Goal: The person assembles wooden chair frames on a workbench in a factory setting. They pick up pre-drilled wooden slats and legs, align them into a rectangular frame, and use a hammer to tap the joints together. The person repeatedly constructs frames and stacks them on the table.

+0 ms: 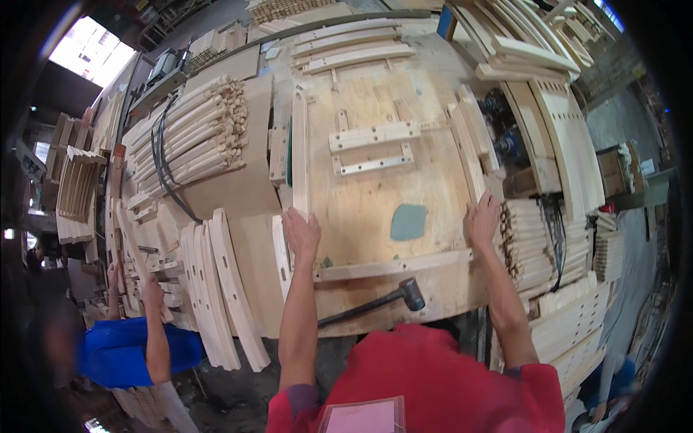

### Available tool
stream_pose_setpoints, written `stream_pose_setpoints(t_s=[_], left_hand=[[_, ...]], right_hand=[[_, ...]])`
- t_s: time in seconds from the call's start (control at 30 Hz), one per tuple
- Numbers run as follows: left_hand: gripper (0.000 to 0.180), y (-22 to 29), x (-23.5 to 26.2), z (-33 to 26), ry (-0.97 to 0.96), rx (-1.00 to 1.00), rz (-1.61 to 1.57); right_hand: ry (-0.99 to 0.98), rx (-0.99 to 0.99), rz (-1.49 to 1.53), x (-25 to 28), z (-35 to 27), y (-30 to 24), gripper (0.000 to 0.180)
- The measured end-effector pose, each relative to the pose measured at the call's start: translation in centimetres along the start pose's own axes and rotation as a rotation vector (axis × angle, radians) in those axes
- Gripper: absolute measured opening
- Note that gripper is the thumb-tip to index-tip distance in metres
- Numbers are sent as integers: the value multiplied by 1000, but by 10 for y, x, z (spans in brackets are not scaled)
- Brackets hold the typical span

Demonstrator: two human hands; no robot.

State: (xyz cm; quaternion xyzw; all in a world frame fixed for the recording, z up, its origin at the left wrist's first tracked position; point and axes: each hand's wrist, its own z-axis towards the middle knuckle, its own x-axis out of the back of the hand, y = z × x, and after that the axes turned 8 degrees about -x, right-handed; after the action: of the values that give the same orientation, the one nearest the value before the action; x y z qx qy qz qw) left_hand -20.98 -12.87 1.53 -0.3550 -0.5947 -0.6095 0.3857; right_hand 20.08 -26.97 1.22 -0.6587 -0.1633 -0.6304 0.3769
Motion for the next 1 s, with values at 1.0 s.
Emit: stream_pose_setpoints(t_s=[1.0], left_hand=[[61, -5, -21, 7, 42, 22, 82]], right_hand=[[-200, 748, -74, -165, 424, -349, 43]])
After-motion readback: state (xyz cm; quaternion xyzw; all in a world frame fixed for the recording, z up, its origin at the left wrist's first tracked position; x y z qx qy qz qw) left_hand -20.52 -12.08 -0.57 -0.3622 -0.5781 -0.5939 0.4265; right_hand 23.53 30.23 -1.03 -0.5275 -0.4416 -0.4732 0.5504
